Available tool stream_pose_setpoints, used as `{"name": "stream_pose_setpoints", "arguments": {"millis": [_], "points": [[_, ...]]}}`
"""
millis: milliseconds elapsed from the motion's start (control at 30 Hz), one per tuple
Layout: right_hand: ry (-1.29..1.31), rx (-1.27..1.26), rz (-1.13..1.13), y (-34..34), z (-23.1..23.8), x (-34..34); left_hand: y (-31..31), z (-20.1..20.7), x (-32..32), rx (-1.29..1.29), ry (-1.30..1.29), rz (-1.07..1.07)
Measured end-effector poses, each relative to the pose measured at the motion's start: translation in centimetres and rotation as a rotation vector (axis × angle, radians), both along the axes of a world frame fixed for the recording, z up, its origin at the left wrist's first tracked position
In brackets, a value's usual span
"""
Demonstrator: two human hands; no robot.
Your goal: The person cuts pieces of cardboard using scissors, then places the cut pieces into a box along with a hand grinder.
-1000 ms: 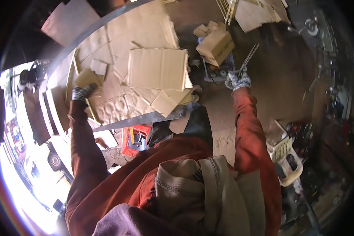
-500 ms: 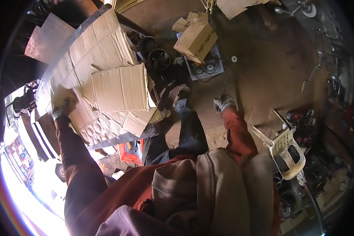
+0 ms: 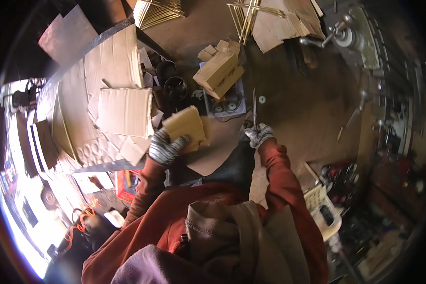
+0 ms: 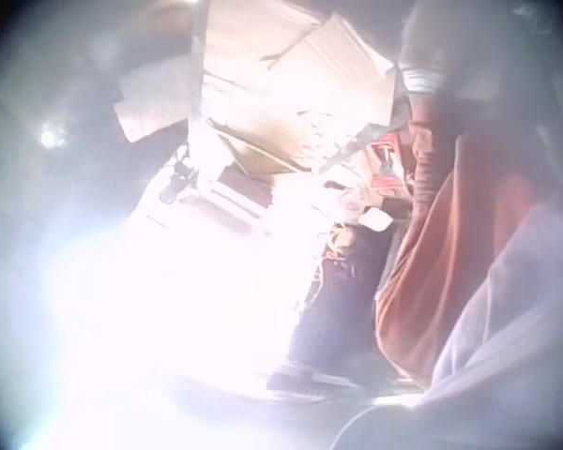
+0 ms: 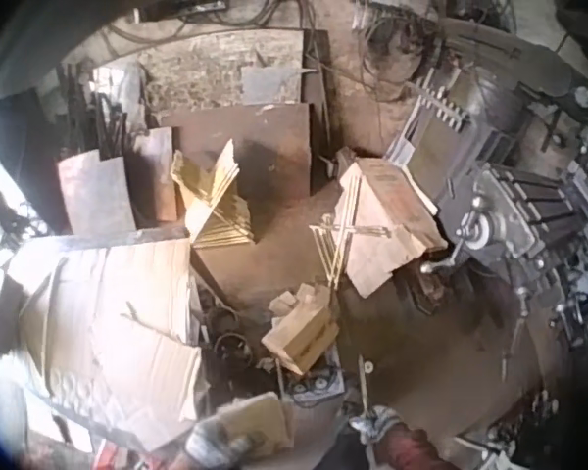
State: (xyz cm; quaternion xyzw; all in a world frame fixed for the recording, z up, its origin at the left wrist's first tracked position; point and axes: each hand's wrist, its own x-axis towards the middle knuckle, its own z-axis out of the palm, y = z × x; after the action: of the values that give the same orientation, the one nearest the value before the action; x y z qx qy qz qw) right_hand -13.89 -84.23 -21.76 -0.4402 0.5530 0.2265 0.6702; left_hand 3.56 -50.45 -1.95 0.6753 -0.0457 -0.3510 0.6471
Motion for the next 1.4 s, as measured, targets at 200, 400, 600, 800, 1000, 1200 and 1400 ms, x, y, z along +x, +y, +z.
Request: {"name": "stream_pose_setpoints", "arguments": {"millis": [200, 400, 600, 800, 1000, 1200, 1400], "points": [[-0.312, -0.667, 1.199, -12.1, -8.0, 4.3, -7.0, -15.2, -3.0, -0.095, 0.183, 0.496], [-0.195, -0.129, 0.549, -18.4, -17.2, 9.9, -9.6, -26.7, 10.5, 0.002, 0.08, 0.614], [-0.183, -0.096, 0.098, -18.3, -22.7, 15.9, -16.8, -36.4, 20.9, -0.116, 0.206, 0.611], [-0.147, -0.517, 0.67, -17.6, -36.1, 18.7, -16.7, -50.4, 25.5, 0.134, 0.11, 0.396], [-0.208, -0.856, 1.328, -17.6, -42.7, 20.6, -18.2, -50.8, 19.1, 0.011, 0.206, 0.176], [-0.197, -0.46, 0.863, -19.7, -41.4, 20.7, -18.7, -40.8, 18.5, -0.355, -0.121, 0.0], [-0.4, -0.332, 0.756, -17.7, -44.4, 18.2, -21.3, -29.8, 19.6, -0.168, -0.643, 0.313]]}}
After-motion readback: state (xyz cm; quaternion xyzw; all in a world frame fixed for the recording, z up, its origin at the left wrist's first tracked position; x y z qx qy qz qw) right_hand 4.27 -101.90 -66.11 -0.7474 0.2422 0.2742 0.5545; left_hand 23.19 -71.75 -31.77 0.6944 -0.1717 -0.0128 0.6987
